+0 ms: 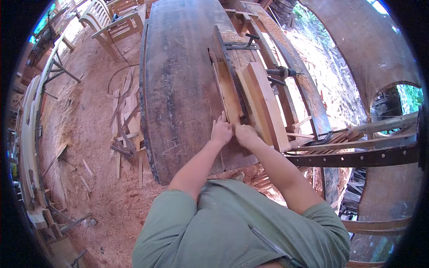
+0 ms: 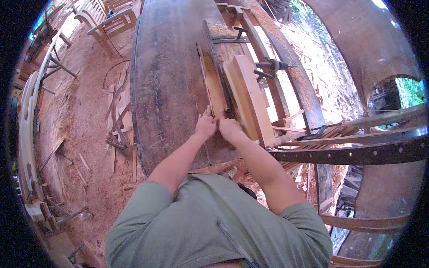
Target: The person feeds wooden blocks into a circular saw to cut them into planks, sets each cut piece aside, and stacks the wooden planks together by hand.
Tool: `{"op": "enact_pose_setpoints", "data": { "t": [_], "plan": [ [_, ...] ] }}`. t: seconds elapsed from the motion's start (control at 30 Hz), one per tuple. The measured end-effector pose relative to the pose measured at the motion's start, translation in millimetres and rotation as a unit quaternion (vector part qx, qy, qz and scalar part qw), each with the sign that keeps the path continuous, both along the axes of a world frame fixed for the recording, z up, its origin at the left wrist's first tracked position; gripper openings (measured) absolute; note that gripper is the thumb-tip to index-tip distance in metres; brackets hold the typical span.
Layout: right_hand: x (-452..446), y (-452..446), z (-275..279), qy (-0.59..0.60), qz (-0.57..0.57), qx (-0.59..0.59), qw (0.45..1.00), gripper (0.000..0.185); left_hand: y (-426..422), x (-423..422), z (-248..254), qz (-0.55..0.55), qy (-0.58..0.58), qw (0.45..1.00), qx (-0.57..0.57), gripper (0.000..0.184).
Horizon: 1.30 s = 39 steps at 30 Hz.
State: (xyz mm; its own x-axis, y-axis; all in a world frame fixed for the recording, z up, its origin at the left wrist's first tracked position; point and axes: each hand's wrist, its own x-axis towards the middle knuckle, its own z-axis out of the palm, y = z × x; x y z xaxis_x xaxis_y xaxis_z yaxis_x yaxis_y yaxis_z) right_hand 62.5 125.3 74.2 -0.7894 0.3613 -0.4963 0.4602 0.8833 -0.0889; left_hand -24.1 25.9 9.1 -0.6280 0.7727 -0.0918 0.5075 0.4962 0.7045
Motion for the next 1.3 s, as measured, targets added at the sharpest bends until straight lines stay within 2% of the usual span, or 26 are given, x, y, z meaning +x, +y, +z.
{"op": "enact_pose_setpoints", "data": {
  "t": [0.03,0.1,0.17,0.4,0.47,0.6,0.67,0.8,0.87,0.97,1.0,1.07,1.13,1.17,1.23,1.27,1.3],
  "plan": [
    [-3,2,-2,-0.003,-0.017,-0.007,1.0,0.064,-2,2,0,-0.017,-0.002,0.999,-0.037,0.038],
    [-10,5,-2,-0.004,-0.032,-0.011,0.999,0.063,1,-3,3,-0.007,-0.001,1.0,-0.026,0.04],
    [-14,5,2,-0.016,-0.043,-0.013,0.999,0.062,4,-7,11,0.008,0.031,0.997,-0.07,0.04],
    [-29,11,0,-0.007,-0.031,0.015,0.999,0.065,13,-17,15,0.047,0.0,0.997,-0.057,0.046],
    [-33,8,10,-0.005,-0.052,0.0,0.999,0.065,12,-24,24,0.009,-0.027,0.993,-0.114,0.049],
    [-36,10,-3,-0.01,-0.047,0.012,0.999,0.066,16,-22,18,0.033,-0.032,0.993,-0.109,0.052],
    [-37,8,-2,0.01,-0.068,0.019,0.997,0.066,19,-21,16,0.079,-0.034,0.991,-0.103,0.054],
    [-32,7,-1,0.011,-0.092,0.011,0.996,0.068,18,-18,17,0.085,-0.03,0.991,-0.098,0.052],
    [-20,5,-6,0.017,-0.086,-0.006,0.996,0.074,11,-3,15,0.082,0.019,0.994,-0.075,0.043],
    [29,-17,-1,0.052,-0.094,-0.041,0.993,0.074,-14,31,21,0.066,-0.031,0.996,-0.057,0.038],
    [49,-25,0,0.054,-0.099,-0.041,0.993,0.074,-25,51,14,0.112,0.007,0.994,-0.007,0.037],
    [94,-42,3,-0.005,-0.08,-0.06,0.995,0.087,-53,83,22,0.116,-0.041,0.992,-0.023,0.039],
    [134,-61,14,-0.008,-0.129,-0.131,0.983,0.088,-81,112,1,0.072,-0.087,0.994,0.015,0.047],
    [145,-71,24,-0.001,-0.124,-0.131,0.984,0.088,-95,119,0,0.056,-0.108,0.993,0.008,0.044],
    [165,-95,36,0.03,-0.108,-0.01,0.994,0.092,-132,129,5,0.046,-0.127,0.991,-0.007,0.041],
    [173,-101,28,0.033,-0.107,-0.016,0.994,0.092,-154,128,10,0.074,-0.157,0.984,0.032,0.036],
    [177,-105,14,0.138,-0.182,-0.034,0.973,0.089,-176,124,20,0.102,-0.185,0.975,0.071,0.032]
  ]
}}
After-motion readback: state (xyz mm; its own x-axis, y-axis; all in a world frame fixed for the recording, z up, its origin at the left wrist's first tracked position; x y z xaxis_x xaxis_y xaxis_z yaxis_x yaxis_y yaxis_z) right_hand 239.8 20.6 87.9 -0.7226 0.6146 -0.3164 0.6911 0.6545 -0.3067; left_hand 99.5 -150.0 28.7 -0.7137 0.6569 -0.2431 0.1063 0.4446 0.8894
